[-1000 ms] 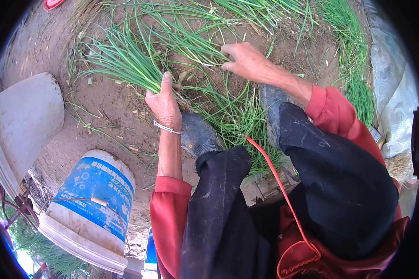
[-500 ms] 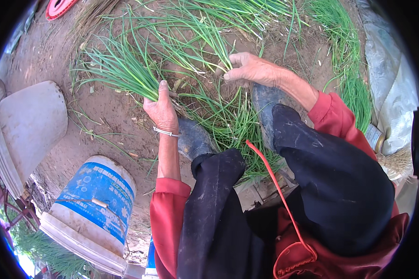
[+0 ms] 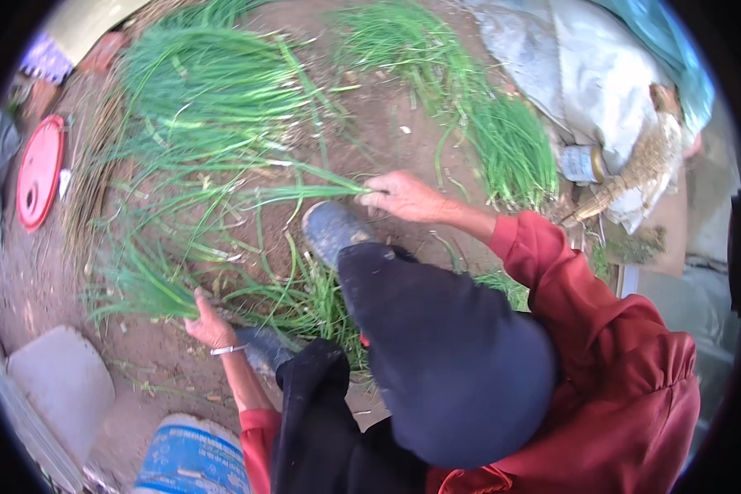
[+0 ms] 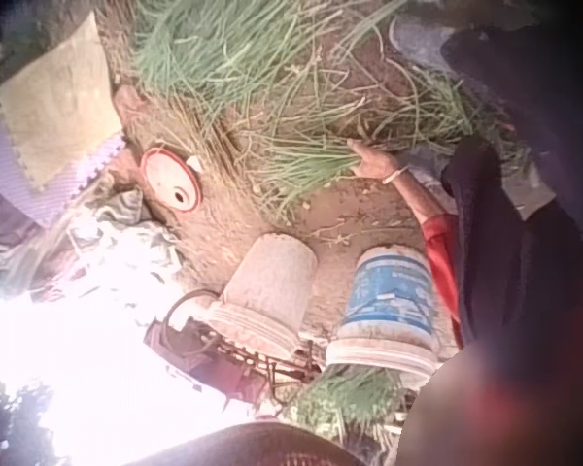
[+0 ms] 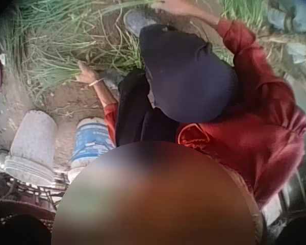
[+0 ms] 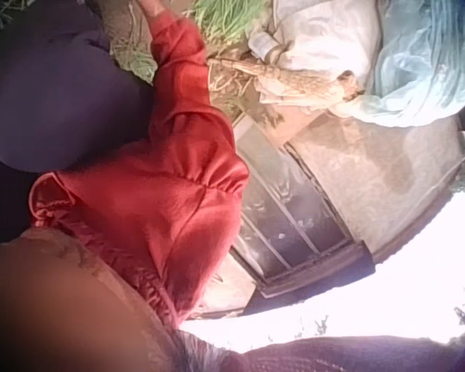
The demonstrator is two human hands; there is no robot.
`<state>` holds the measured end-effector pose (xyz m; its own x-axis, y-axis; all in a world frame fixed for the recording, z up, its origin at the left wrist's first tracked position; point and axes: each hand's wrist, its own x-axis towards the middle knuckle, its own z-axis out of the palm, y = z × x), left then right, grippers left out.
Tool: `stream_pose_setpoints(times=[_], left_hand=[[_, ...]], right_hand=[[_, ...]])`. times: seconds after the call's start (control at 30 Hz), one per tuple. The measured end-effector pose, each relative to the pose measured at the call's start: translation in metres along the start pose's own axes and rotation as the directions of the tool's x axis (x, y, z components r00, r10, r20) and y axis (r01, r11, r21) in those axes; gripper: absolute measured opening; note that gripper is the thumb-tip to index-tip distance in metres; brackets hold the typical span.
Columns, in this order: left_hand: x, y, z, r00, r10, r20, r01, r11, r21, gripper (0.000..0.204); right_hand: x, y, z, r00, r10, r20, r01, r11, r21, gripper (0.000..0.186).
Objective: Cleaning and bunching green leafy plants (possibly onions or chives) and placing them into buckets.
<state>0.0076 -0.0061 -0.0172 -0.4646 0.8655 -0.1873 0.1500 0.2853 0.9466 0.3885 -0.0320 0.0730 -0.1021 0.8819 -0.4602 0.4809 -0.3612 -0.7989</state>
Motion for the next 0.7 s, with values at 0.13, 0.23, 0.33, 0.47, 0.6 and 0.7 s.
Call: stream_pose_setpoints(times=[0.13, 0.23, 0.33, 0.47, 0.6, 0.7], left_hand=[[0.001, -0.003, 0.007, 0.999, -0.024, -0.031, 0.026, 0.998, 0.061, 0.033], [0.001, -0.005, 0.01, 0.997, -0.077, 0.019, 0.075, 0.991, 0.108, 0.044], [0.02, -0.028, -0.007, 0.997, -0.074, -0.018, 0.076, 0.976, 0.206, 0.053], [0.022, -0.026, -0.022, 0.998, -0.06, -0.018, 0.063, 0.958, 0.28, 0.057], [0.008, -0.017, -0.001, 0.997, 0.037, 0.067, -0.05, 0.978, 0.203, 0.042], [0.005, -0.01, 0.019, 1.0, -0.01, 0.012, 0.01, 0.998, 0.056, 0.035]], right_hand=[[-0.04, 0.032, -0.038, 1.0, -0.016, -0.015, 0.012, 0.981, -0.195, 0.028], [-0.079, 0.048, -0.087, 0.925, -0.028, -0.379, -0.093, 0.95, -0.298, 0.03], [-0.114, 0.06, -0.137, 0.687, 0.006, -0.727, -0.111, 0.989, -0.096, 0.029], [-0.166, 0.124, -0.19, 0.387, 0.011, -0.922, -0.474, 0.86, -0.188, 0.028], [-0.244, 0.232, -0.213, 0.517, 0.272, -0.811, -0.844, 0.319, -0.431, 0.025], [-0.276, 0.246, -0.237, 0.481, 0.312, -0.819, -0.864, 0.324, -0.384, 0.026]])
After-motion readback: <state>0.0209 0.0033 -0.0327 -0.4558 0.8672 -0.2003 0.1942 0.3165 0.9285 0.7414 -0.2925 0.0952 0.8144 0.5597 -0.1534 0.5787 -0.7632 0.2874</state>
